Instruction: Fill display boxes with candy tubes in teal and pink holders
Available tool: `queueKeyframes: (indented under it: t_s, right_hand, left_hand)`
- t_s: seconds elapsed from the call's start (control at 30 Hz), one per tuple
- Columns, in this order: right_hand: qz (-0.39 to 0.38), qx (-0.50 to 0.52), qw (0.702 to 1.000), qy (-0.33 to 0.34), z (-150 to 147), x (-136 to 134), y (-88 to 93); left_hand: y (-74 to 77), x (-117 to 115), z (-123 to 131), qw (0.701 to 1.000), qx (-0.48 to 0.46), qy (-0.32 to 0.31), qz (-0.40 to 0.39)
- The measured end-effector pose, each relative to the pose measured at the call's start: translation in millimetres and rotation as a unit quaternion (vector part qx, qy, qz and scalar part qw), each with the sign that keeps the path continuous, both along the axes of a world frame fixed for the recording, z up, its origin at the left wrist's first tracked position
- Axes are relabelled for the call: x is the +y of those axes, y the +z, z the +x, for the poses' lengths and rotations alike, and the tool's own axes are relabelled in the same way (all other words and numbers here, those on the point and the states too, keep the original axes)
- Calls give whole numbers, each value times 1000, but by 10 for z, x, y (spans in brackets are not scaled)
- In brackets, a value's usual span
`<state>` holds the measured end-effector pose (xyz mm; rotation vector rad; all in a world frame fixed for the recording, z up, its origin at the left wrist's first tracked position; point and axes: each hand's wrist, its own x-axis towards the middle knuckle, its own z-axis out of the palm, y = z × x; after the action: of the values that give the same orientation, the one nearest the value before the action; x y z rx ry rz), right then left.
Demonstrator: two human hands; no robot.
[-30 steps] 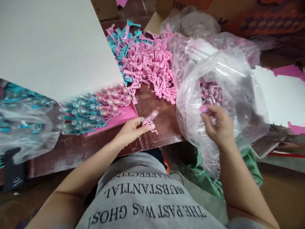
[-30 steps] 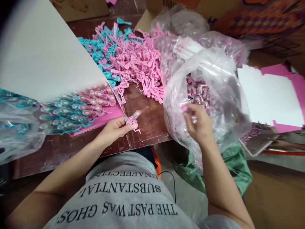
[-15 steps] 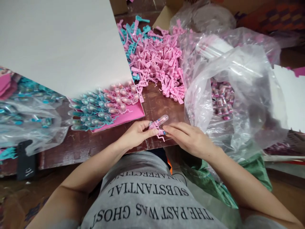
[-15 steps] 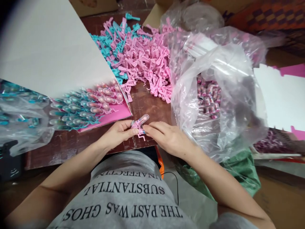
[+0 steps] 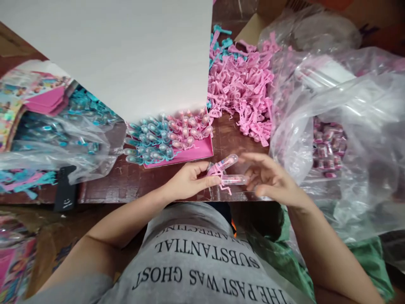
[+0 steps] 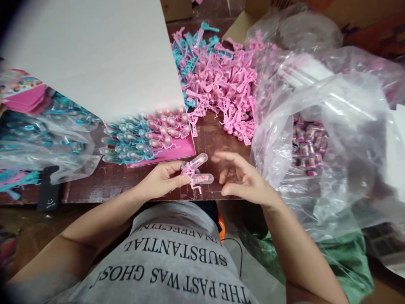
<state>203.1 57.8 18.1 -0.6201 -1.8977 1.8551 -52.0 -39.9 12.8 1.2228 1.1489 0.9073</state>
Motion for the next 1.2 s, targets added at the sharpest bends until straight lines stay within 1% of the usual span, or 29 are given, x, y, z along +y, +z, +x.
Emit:
queueKeyframes:
  t_s: [0.03, 0.07, 0.1, 0.13, 0.17, 0.2, 0.23, 0.27, 0.3, 0.33, 0.37, 0.4, 0.43, 0.5, 0.63, 0.73, 0.83, 0.97, 1.1, 1.17, 1.2]
  right_hand:
    - [37, 13, 999, 5, -68, 45, 5]
    - [76, 30, 997, 17, -146, 82, 13]
    - [110, 49, 992, 38, -227, 112, 23]
    - [135, 65, 987, 62, -302, 137, 34]
    - [148, 77, 983, 74, -369, 159, 41]
    - [151, 77, 984, 64, -424, 183, 44]
    - [151, 64, 986, 29, -470, 211, 38]
    - [156, 38, 987, -23, -512, 244, 21]
    - [170, 10, 982, -78, -555, 282, -5]
    - [191, -16, 973, -127, -602, 323, -38]
    - [217, -42, 963, -158, -655, 366, -73]
    - [243, -65, 953, -167, -712, 407, -105]
    - [266, -84, 947, -161, -770, 443, -126]
    - [300, -118, 938, -127, -869, 495, -123]
    - [346, -168, 922, -35, -948, 530, 23]
    - [367, -176, 913, -5, -982, 548, 106]
    - [380, -179, 907, -14, -1064, 565, 124]
    - [405, -203, 891, -35, -1124, 542, 115]
    - [427, -168, 883, -100, -1083, 464, 43]
    - [443, -164, 872, -128, -1084, 425, -14]
    - [448, -172, 866, -137, -1094, 409, -40]
  left_hand:
    - [24, -14, -23, 999, -15, -20, -29]
    - [46, -31, -48, 998, -16, -48, -42]
    - [68, -50, -81, 996, 0, -76, -37]
    - [88, -68, -126, 995, 36, -87, -8]
    - [107, -80, -185, 992, 95, -68, 44]
    - [126, -83, -257, 978, 172, -19, 113]
    - [145, -74, -338, 947, 257, 48, 185]
    - [165, -50, -423, 902, 333, 115, 249]
    - [185, -14, -503, 855, 392, 166, 298]
    - [204, 33, -572, 819, 430, 190, 329]
    - [223, 87, -624, 799, 454, 191, 345]
    - [239, 141, -657, 792, 466, 181, 350]
    - [252, 192, -671, 791, 472, 170, 350]
    - [263, 269, -660, 794, 476, 160, 343]
    - [224, 308, -597, 793, 487, 145, 336]
    - [196, 288, -580, 798, 491, 134, 323]
    - [213, 282, -578, 790, 492, 148, 335]
    - [244, 318, -593, 747, 522, 155, 380]
    - [206, 365, -637, 702, 566, 150, 406]
    - [185, 378, -665, 689, 579, 153, 409]
    - [183, 381, -675, 687, 580, 153, 410]
